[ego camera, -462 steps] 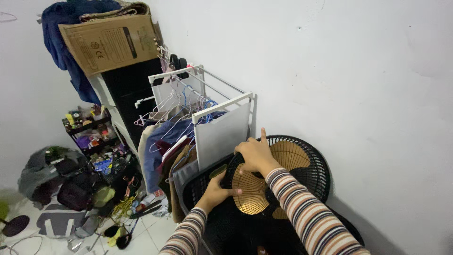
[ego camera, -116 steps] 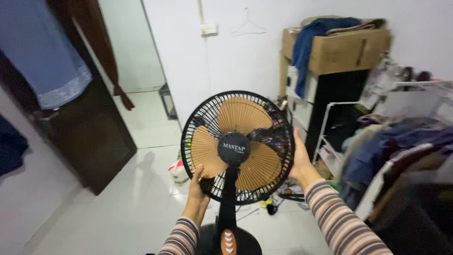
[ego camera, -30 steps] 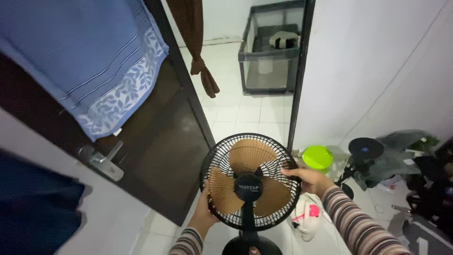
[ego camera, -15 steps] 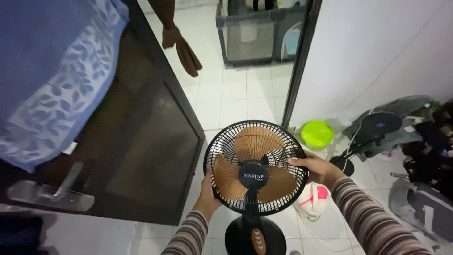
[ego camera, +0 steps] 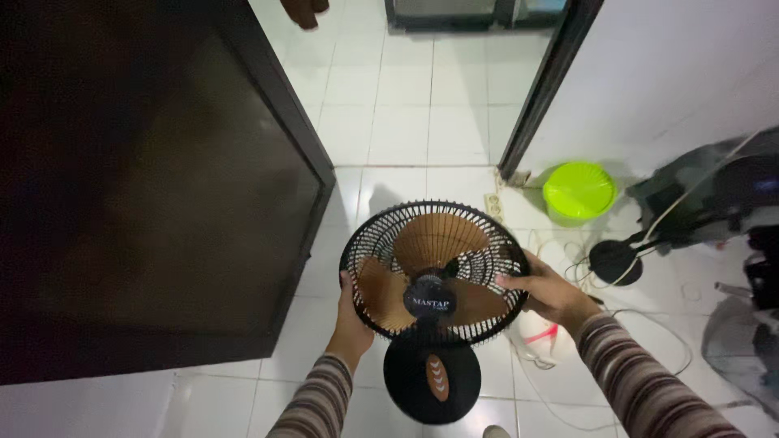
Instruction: The person assembles a standing fan by securing the fan blades, attaching the front grill, and plugging the fan into a power strip. The person then turns on the power to test the fan.
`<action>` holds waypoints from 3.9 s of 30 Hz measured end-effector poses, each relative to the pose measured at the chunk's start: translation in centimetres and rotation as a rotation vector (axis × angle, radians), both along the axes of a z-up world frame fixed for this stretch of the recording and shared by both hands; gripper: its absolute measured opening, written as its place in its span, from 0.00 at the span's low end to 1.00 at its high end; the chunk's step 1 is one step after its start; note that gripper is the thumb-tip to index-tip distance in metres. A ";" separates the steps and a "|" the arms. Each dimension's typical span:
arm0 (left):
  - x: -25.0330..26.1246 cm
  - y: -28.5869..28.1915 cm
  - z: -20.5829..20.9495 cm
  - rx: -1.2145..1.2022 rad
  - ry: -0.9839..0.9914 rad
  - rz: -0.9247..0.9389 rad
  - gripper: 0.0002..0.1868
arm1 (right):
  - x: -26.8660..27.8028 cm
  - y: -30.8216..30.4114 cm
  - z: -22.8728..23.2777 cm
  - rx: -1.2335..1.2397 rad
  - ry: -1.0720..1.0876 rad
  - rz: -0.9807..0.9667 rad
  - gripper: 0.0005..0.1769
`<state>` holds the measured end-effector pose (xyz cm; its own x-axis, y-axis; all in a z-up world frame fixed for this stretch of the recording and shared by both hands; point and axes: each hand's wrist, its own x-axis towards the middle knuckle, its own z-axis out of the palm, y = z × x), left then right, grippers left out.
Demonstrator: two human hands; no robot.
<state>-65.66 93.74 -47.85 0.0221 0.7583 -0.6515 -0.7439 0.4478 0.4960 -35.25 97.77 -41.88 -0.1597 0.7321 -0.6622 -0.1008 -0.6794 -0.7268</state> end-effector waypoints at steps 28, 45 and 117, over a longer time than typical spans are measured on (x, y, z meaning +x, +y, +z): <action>-0.8 -0.5 -20.5 -0.093 -0.090 0.202 0.46 | 0.0 0.0 -19.9 0.206 -0.246 0.199 0.49; -0.1 -5.4 -22.4 -0.177 -0.110 0.361 0.42 | 0.3 -4.5 -21.7 0.168 -0.198 0.314 0.52; 2.3 12.7 -6.0 -0.122 1.033 -0.813 0.20 | 13.4 16.9 -9.6 0.028 0.181 -0.776 0.07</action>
<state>-63.33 106.47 -53.86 -0.1052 0.7004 -0.7059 0.4504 0.6664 0.5941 -21.82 114.63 -51.52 0.2996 0.6942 -0.6545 -0.6556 -0.3486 -0.6698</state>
